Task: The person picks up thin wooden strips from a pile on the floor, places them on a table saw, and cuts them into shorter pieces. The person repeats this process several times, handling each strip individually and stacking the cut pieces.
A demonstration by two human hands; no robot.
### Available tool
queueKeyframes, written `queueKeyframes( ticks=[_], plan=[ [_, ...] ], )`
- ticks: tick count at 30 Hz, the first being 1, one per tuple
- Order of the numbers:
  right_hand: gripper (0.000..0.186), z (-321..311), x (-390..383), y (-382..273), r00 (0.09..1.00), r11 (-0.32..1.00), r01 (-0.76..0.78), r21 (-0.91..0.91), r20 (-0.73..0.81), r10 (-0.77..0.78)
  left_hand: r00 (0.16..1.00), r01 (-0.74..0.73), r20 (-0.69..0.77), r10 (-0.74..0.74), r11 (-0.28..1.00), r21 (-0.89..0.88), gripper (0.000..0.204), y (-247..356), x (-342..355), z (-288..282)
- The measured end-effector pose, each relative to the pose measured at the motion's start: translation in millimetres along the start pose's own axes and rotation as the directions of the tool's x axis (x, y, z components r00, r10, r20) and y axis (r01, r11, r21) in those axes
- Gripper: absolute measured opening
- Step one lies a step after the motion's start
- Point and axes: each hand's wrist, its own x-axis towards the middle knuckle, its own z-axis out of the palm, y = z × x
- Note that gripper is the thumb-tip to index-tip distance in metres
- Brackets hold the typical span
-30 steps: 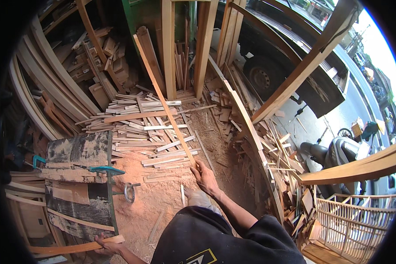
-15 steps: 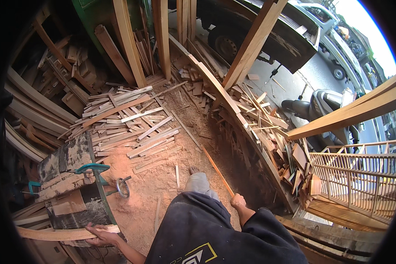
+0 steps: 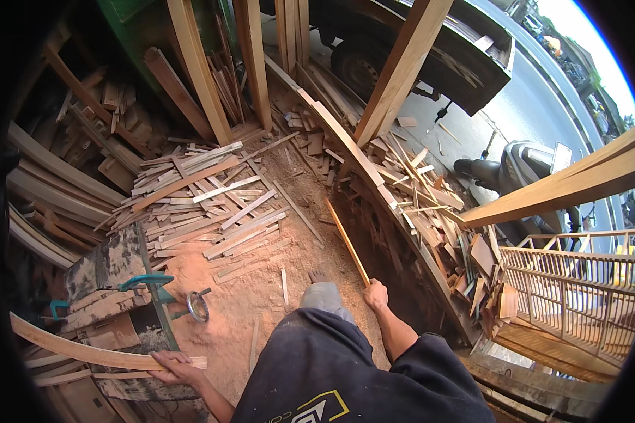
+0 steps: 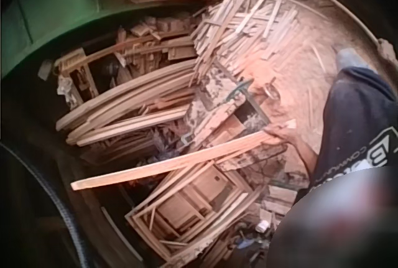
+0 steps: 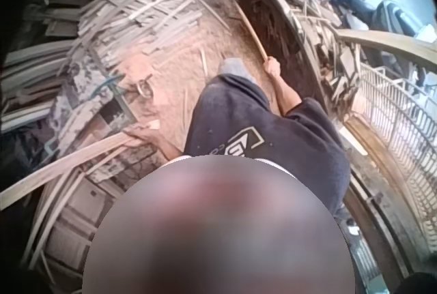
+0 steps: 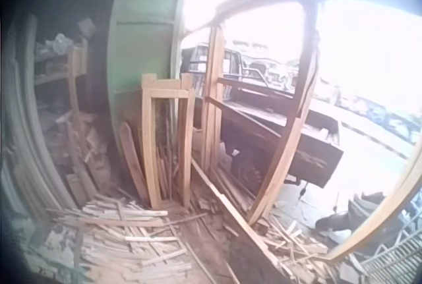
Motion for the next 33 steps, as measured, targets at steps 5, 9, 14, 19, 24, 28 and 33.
queueKeyframes(
  ticks=[5, 9, 14, 19, 24, 28, 33],
  plan=[
    [0.033, -35.5, 73.6, -71.4, 0.986, 0.987, 0.157, 0.037, -0.063, -0.154, 1.0, -0.011, -0.029, 0.011, 1.0, -0.005, 0.016, 5.0, -20.6, 35.0],
    [0.041, -44.6, 130.2, -129.5, 0.985, 0.983, 0.151, -0.102, -0.069, -0.158, 0.998, -0.045, -0.034, 0.047, 0.998, 0.035, 0.014, -0.2, -37.3, 66.9],
    [0.043, -29.8, 170.0, -173.6, 0.948, 0.943, 0.312, -0.114, 0.106, -0.301, 0.998, -0.064, 0.009, 0.064, 0.998, 0.023, 0.013, -7.4, -58.2, 114.0],
    [0.041, 16.0, 145.7, -166.8, 0.852, 0.897, 0.44, 0.041, 0.297, -0.432, 0.997, -0.032, 0.068, 0.032, 0.999, 0.002, 0.02, -14.9, -76.0, 151.9],
    [0.045, 38.5, 108.2, -148.3, 0.557, 0.761, 0.649, 0.016, 0.671, -0.489, 0.987, -0.013, 0.162, 0.015, 1.0, -0.013, 0.032, -24.7, -89.9, 172.3],
    [0.047, 13.5, 80.5, -185.7, 0.401, 0.686, 0.707, 0.172, 0.702, -0.589, 0.954, 0.107, 0.288, -0.081, 0.991, -0.075, 0.027, -19.8, -92.3, 183.0],
    [0.043, -40.4, -18.0, -276.3, 0.212, 0.603, 0.618, 0.505, 0.631, -0.746, 0.861, 0.399, 0.38, -0.337, 0.912, -0.096, 0.027, -3.4, -59.7, 195.7]
  ],
)
